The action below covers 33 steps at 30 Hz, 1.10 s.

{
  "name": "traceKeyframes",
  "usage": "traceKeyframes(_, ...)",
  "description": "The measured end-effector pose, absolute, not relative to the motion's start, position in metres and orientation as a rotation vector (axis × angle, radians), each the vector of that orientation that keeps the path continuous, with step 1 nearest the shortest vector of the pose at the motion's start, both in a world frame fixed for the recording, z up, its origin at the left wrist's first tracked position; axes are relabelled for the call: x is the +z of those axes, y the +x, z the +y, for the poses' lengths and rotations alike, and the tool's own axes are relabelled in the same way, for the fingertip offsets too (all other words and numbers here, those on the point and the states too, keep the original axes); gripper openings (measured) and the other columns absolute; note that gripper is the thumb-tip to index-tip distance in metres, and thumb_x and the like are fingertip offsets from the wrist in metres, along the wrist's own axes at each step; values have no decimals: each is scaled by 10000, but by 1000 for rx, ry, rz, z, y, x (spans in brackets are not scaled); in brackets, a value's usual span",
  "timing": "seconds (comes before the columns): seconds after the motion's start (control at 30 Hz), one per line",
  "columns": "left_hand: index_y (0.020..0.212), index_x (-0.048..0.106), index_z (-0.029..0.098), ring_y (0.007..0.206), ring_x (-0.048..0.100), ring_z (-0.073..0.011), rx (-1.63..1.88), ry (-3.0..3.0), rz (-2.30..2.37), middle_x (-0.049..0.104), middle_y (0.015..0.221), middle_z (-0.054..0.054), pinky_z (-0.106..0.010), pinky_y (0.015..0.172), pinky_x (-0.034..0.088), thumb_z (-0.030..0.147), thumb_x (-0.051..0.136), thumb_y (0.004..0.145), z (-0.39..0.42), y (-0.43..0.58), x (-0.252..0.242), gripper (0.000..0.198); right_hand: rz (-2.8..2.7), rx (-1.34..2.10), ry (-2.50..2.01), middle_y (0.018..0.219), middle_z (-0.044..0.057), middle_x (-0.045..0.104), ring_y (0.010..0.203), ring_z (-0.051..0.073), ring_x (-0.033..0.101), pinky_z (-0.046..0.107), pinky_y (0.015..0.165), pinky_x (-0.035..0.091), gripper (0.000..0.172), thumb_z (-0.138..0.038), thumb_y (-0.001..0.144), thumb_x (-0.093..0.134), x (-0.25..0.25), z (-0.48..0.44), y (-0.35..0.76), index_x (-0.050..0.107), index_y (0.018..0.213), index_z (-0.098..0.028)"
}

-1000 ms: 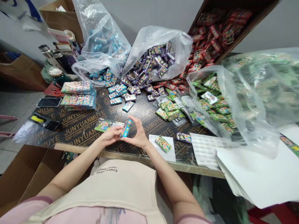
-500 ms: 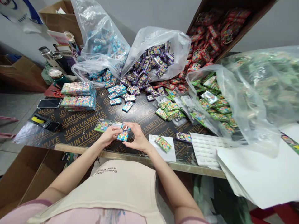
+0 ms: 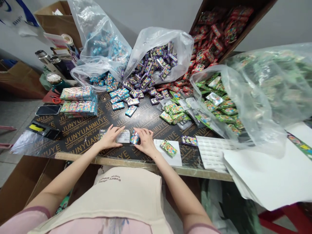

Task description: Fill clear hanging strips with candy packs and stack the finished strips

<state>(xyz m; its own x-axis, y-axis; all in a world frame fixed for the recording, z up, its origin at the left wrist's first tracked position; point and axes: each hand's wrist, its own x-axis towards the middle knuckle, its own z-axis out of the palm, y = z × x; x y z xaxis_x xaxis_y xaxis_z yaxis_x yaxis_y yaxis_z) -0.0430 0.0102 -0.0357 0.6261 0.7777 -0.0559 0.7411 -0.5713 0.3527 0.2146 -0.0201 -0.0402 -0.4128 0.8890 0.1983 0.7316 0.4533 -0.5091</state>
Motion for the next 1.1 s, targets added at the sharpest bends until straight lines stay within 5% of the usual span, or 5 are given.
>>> traceKeyframes(0.2,1490,158,177,1276,400,-341,142,2549,1136,441,1357,-194,-600,1105,152,588,751,596,0,-42,-38,1149,-2290,608,-1315,1286,99,563,1148,326,456,482,947,271,822,-290,635,743,-40,-19,211,389,1376,-258)
traceKeyframes(0.5,1468,234,139,1294,389,-332,206,2636,1118,432,1374,-212,-509,1085,248,537,544,835,-16,-45,-49,809,-2157,855,-1254,1220,91,574,1109,292,510,449,943,350,785,-296,613,748,-50,-20,212,435,1332,-246)
traceKeyframes(0.9,1444,264,136,1104,465,-330,311,2494,1159,474,1217,-163,-452,951,410,376,728,597,5,-27,-11,996,-2234,756,-1020,1256,88,574,1152,283,503,460,995,304,718,-279,620,701,-15,-2,213,455,1293,-231)
traceKeyframes(1.1,1361,397,243,1080,469,-297,366,2505,1142,462,1180,-110,-422,922,423,412,716,616,16,-29,-5,828,-2146,652,-1083,1193,81,597,1121,290,528,462,994,307,665,-306,605,694,-8,-2,213,485,1233,-234)
